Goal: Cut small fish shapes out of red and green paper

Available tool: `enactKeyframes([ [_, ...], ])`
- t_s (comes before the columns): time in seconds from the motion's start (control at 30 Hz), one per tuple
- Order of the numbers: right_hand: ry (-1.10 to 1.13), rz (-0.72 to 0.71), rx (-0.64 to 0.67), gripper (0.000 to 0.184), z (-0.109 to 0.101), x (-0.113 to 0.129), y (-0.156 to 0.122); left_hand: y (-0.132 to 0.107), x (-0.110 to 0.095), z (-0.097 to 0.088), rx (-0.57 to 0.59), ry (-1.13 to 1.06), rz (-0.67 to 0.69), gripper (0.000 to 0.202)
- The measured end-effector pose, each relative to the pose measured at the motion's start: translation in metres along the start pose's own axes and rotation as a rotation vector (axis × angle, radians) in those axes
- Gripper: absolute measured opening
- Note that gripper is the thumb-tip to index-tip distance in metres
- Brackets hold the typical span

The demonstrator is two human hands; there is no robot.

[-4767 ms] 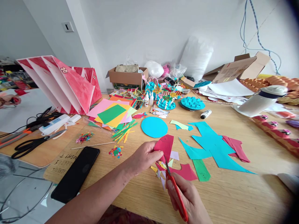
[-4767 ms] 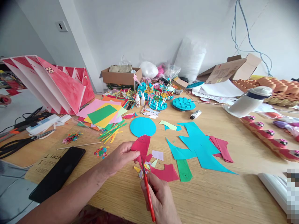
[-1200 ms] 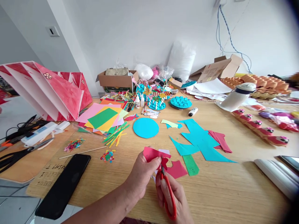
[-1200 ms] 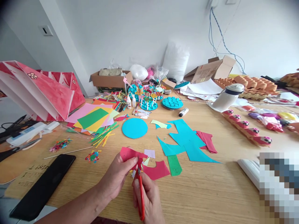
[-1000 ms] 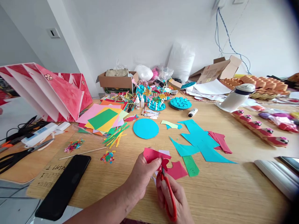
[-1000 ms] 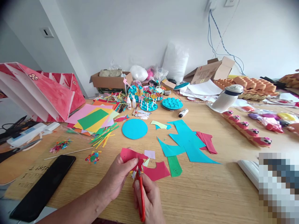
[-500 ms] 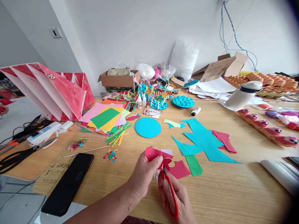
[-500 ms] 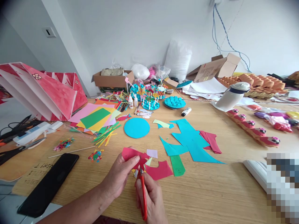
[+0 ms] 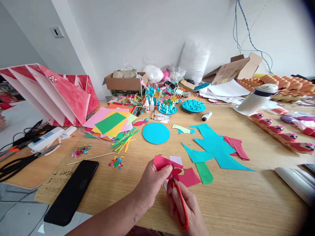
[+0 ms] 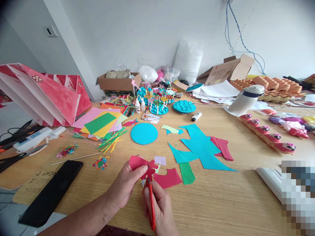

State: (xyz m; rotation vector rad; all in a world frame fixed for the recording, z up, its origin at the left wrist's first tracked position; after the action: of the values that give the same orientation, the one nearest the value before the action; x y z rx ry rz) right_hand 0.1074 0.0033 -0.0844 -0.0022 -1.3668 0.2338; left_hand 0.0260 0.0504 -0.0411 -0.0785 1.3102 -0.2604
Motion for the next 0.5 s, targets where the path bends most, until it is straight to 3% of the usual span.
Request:
enactKeyframes([
  [0.5,-0.030,0.007,0.009,0.039,-0.0028,-0.0046,-0.0013,0.0025,-0.0051,-0.0015,0.024,0.095,-0.004,0.009],
])
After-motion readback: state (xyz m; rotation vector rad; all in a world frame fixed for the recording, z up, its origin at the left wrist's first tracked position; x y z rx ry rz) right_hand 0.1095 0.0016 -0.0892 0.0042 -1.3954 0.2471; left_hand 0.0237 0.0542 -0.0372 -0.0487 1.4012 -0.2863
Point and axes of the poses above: each hand's wrist, its own y-axis towards the middle knuckle, its own z-axis out of the palm, x = y × z, the point moved 8 cm from there along y, towards the middle knuckle, and after that the axes turned 6 degrees about y, right-handed, at the moved point
